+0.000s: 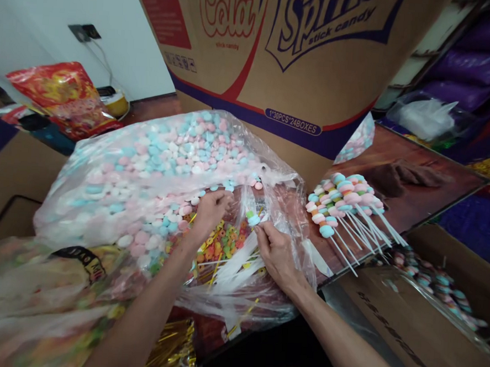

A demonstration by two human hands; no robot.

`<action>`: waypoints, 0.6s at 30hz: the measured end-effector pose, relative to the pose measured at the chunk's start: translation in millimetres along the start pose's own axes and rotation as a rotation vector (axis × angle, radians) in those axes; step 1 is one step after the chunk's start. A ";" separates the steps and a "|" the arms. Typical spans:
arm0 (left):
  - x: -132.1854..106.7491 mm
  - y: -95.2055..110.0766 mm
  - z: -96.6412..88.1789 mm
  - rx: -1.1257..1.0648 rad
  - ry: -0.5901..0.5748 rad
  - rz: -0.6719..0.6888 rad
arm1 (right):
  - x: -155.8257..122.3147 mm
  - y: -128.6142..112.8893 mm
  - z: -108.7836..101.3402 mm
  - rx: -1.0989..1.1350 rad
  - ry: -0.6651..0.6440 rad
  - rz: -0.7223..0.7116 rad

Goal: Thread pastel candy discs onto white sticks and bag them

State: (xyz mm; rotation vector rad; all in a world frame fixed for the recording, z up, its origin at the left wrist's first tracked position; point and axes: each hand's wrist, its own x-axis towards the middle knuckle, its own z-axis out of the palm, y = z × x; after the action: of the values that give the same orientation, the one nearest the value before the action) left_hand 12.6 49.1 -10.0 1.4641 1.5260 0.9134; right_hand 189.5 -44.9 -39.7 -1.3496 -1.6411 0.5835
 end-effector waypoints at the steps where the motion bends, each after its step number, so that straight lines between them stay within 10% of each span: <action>1: 10.1 -2.9 -2.6 0.179 0.014 0.069 | 0.3 0.4 0.2 -0.008 0.000 -0.001; 9: 47.4 -18.8 0.6 0.596 0.154 0.296 | -0.8 1.2 1.1 -0.071 -0.039 -0.010; 18: 60.3 0.1 20.6 0.890 0.036 0.340 | 0.3 3.0 3.2 -0.126 -0.073 -0.018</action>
State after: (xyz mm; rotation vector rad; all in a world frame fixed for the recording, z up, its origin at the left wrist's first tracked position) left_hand 31.8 108.5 -22.7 2.3946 1.8493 0.4264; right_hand 188.3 -43.1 -43.5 -1.4175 -1.7728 0.5313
